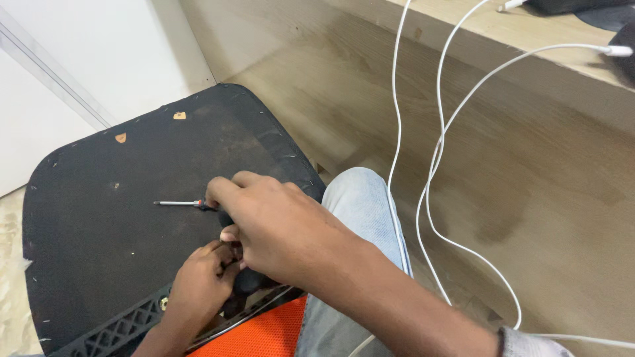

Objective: The person uses a screwdriver to remove screws from a black plastic housing placed on a small stool. The person then sets the screwdriver down and continues to manipulate the housing with both hands.

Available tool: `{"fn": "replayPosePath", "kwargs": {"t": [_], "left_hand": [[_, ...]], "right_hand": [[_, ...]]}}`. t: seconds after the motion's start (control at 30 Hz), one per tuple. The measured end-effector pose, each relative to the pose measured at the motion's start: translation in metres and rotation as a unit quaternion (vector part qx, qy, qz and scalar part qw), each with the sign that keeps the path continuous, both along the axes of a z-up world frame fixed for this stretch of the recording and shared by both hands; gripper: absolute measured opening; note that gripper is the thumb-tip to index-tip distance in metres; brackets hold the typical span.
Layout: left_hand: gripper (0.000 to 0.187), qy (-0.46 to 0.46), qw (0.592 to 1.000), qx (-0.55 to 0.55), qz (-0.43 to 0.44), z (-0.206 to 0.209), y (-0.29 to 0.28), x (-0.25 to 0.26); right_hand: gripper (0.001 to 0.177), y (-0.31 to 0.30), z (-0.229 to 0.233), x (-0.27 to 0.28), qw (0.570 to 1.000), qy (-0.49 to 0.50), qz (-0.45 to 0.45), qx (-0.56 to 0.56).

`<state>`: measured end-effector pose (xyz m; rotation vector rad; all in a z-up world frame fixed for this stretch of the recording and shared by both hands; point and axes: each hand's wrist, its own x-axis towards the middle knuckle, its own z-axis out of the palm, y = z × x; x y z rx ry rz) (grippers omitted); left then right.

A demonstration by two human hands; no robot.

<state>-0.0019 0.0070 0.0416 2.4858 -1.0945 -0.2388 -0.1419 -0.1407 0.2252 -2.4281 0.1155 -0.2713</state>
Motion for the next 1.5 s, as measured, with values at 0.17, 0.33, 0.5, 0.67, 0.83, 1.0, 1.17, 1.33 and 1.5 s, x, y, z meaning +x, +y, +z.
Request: {"fn": "replayPosePath", "kwargs": {"t": [0.17,0.33,0.5,0.67,0.83,1.0,1.17,1.33,1.5], "left_hand": [[0.024,0.035,0.998,0.058,0.017,0.021,-0.004,-0.003],[0.022,0.032,0.997,0.074,0.003,0.026,-0.005,-0.003],[0.027,0.053,0.994,0.099,0.011,0.020,-0.003,-0.001],[0.022,-0.005,0.997,-0.061,-0.051,0.006,0.011,0.000],[0.021,-0.044,0.990,-0.120,-0.061,-0.011,0.019,0.003],[0.021,-0.002,0.994,-0.108,-0.001,-0.017,0.016,0.001],[0.022,0.008,0.994,-0.099,0.036,-0.019,0.016,-0.003],[0.019,-0.010,0.994,-0.107,0.002,-0.016,0.012,-0.001],[0.016,-0.026,0.998,0.012,-0.050,0.002,0.002,0.004]], "right_hand": [[0.033,-0.001,0.002,0.002,1.000,0.002,0.004,-0.015],[0.027,0.000,0.009,0.005,0.999,0.031,0.011,-0.018],[0.031,-0.003,0.006,0.000,0.999,0.027,0.006,-0.040],[0.029,-0.002,-0.004,0.007,0.996,0.060,0.028,-0.056],[0.032,0.003,-0.012,0.012,0.998,0.000,0.037,-0.045],[0.030,0.004,-0.013,0.012,0.998,0.023,0.038,-0.055],[0.029,0.005,-0.016,0.008,0.998,-0.024,0.031,-0.044],[0.042,0.010,-0.018,0.015,0.998,0.008,0.037,-0.053],[0.047,0.016,-0.020,0.020,0.995,-0.002,0.061,-0.078]]}}
